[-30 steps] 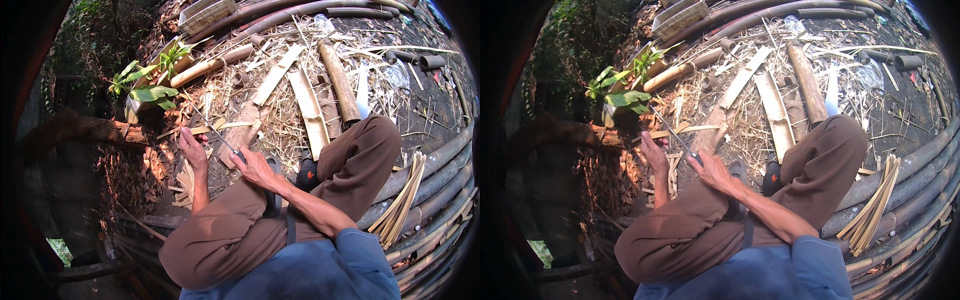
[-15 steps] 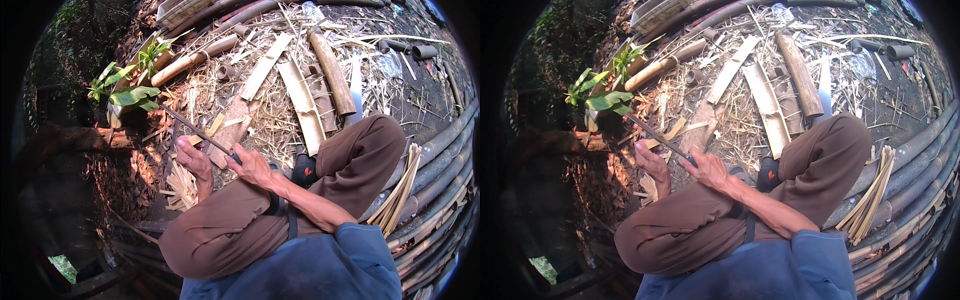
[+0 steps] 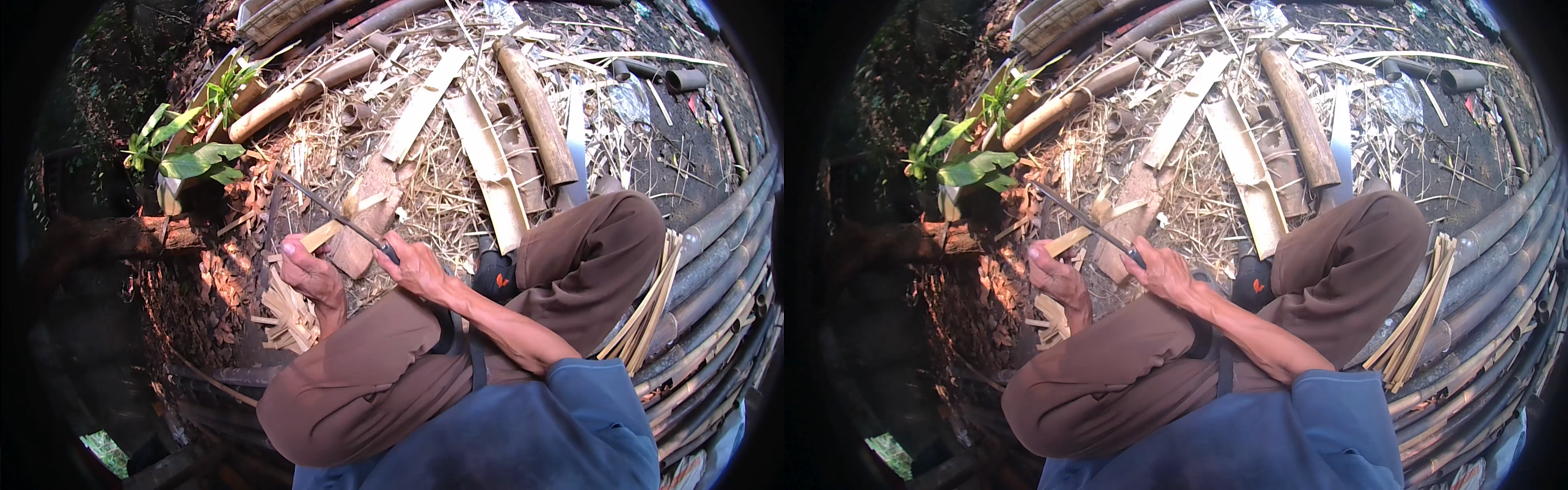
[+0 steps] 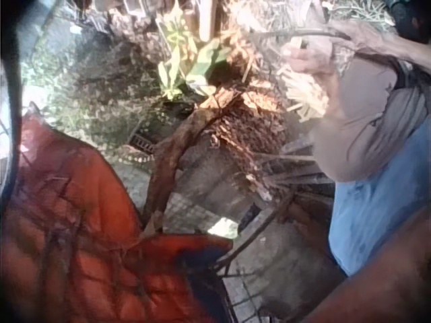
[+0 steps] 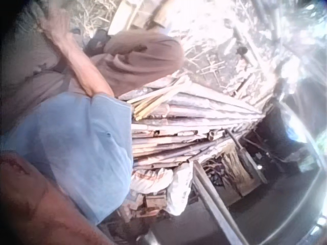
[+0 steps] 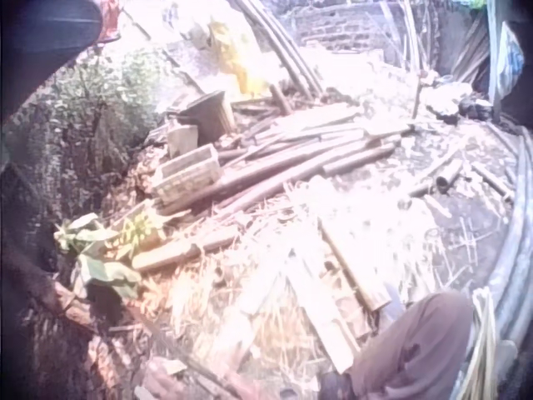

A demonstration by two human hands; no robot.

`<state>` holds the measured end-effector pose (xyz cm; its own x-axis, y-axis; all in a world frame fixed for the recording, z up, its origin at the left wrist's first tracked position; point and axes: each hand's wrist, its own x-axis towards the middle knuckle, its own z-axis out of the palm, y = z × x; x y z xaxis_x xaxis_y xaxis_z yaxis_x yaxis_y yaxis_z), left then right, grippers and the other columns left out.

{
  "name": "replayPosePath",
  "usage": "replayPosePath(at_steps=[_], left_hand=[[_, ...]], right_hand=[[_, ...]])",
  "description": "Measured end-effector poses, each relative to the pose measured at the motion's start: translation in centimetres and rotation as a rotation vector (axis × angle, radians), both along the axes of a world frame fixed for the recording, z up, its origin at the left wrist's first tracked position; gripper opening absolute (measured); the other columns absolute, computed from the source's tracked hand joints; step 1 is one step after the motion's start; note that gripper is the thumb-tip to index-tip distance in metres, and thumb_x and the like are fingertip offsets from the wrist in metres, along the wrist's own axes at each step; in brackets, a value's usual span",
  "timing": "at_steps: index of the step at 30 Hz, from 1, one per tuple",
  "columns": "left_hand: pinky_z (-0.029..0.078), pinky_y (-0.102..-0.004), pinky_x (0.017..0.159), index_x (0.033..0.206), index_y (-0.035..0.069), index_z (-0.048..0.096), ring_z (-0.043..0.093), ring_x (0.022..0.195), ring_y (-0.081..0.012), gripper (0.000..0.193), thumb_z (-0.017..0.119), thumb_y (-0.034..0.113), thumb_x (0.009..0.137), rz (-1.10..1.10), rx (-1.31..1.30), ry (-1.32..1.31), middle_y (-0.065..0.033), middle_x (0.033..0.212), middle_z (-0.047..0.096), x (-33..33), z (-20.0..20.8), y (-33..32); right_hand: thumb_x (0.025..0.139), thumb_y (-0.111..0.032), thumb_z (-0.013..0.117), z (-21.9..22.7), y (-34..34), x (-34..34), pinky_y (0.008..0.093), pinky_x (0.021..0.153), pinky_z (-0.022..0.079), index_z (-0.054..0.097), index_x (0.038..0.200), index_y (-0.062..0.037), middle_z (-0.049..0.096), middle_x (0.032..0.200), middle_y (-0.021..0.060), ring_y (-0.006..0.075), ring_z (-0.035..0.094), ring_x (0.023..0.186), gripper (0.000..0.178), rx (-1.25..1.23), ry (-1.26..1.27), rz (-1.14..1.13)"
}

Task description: The person sits on the ground and uses a machete to split bamboo strips into smaller pieces. They repeatedly pick up bamboo pieces, position them, and strike them with the machete to produce thin slats.

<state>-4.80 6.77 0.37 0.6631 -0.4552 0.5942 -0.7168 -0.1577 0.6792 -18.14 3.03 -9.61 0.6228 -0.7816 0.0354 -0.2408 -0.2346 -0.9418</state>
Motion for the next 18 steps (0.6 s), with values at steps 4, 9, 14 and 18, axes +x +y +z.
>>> replayPosePath(at_steps=[4,9,14,18], left_hand=[[0.042,-0.0279,0.048,0.076,0.000,0.055,0.052,0.049,-0.0153,0.047,0.030,0.027,0.106,0.015,-0.004,0.124,-0.0086,0.060,0.057,1.5,-0.8,0.3],[0.042,-0.0261,0.046,0.076,-0.002,0.055,0.054,0.051,-0.0165,0.047,0.030,0.026,0.106,0.049,0.022,0.164,-0.0110,0.065,0.059,0.2,0.6,0.1],[0.040,-0.0237,0.048,0.083,-0.001,0.053,0.049,0.054,-0.0132,0.044,0.028,0.027,0.106,-0.023,0.054,0.182,-0.0079,0.069,0.056,0.7,0.4,0.7],[0.040,-0.0231,0.051,0.082,-0.001,0.053,0.052,0.057,-0.0128,0.048,0.027,0.032,0.107,0.027,0.101,0.160,-0.0086,0.070,0.058,0.9,1.9,-0.1]], right_hand=[[0.098,-0.034,0.054,4.6,-0.5,-0.2,0.0418,0.041,0.039,0.049,0.094,-0.0041,0.051,0.050,0.0130,0.0294,0.051,0.041,0.030,0.336,-0.061,0.160],[0.098,-0.034,0.055,-0.7,-1.9,0.3,0.0425,0.050,0.041,0.054,0.098,-0.0027,0.052,0.056,0.0137,0.0305,0.052,0.048,0.031,0.293,0.186,0.100],[0.097,-0.033,0.055,1.2,-2.5,-0.5,0.0467,0.050,0.040,0.049,0.086,-0.0018,0.053,0.058,0.0196,0.0363,0.053,0.050,0.034,0.311,0.024,0.044],[0.095,-0.035,0.059,6.6,-1.8,-0.5,0.0418,0.050,0.043,0.055,0.106,-0.0050,0.055,0.060,0.0155,0.0361,0.054,0.050,0.032,0.128,-0.260,0.120]])
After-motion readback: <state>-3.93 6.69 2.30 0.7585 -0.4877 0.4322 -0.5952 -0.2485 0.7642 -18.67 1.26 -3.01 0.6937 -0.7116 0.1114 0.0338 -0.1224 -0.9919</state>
